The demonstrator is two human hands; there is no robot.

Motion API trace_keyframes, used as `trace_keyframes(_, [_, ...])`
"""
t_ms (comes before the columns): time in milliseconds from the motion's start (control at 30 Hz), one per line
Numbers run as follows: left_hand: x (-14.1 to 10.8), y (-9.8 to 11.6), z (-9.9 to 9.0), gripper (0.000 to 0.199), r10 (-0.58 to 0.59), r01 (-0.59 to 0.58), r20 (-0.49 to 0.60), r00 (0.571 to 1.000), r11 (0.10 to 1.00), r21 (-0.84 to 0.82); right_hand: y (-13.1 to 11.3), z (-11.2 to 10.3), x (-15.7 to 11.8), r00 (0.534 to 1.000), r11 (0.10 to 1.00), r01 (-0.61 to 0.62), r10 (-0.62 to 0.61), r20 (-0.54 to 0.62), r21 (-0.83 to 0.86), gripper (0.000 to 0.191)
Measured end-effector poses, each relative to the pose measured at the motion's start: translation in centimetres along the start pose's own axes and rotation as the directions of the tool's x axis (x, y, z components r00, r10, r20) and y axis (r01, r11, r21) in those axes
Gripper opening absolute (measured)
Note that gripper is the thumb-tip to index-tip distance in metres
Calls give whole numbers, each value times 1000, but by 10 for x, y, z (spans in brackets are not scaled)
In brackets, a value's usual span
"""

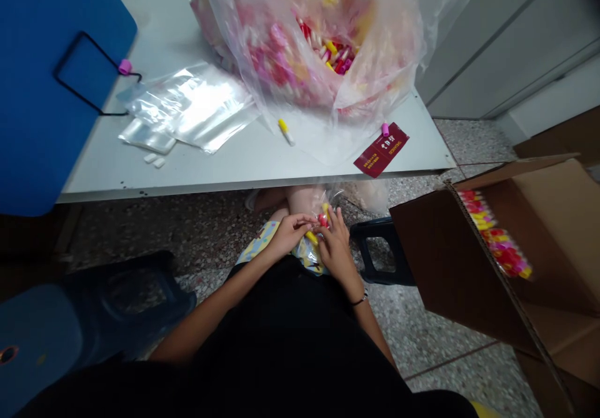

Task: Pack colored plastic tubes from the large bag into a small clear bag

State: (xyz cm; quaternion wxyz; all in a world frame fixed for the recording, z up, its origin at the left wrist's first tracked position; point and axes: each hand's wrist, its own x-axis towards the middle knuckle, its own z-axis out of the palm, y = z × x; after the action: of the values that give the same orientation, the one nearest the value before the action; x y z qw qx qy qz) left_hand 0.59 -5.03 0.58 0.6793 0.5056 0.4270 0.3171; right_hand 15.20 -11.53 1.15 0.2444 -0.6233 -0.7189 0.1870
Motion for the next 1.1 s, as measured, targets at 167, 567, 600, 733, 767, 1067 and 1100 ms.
trace_keyframes(167, [2, -5, 0, 28, -9, 10, 6, 1000, 998, -62, 6, 2, -3, 998, 982, 22, -12, -57, 189, 28])
trace_keyframes(567, [-6, 0, 7, 42, 11, -17, -96, 995, 998, -58, 12, 7, 9, 840, 617, -229, 516, -168, 753, 29])
trace_keyframes(600, [-7, 1, 6, 37, -7, 7, -58, 998, 1000, -6, 11, 6, 10, 830, 617, -202, 520, -201, 761, 28])
trace_keyframes(733, [-10, 6, 2, 22, -30, 16, 65, 997, 977, 213, 4, 6, 11, 812, 608, -119, 514, -275, 785, 26])
trace_keyframes(767, [-10, 7, 1, 22, -18, 5, 60, 998, 977, 214, 4, 7, 11, 811, 609, -112, 513, -283, 785, 27])
trace_keyframes(1067, [-16, 6, 3, 22, -51, 49, 30, 998, 998, 47, 11, -2, 16, 850, 466, -261, 526, -27, 846, 38])
trace_keyframes(1100, [-16, 6, 3, 23, -56, 55, 23, 998, 998, 40, 11, -3, 17, 862, 486, -257, 506, -29, 835, 34])
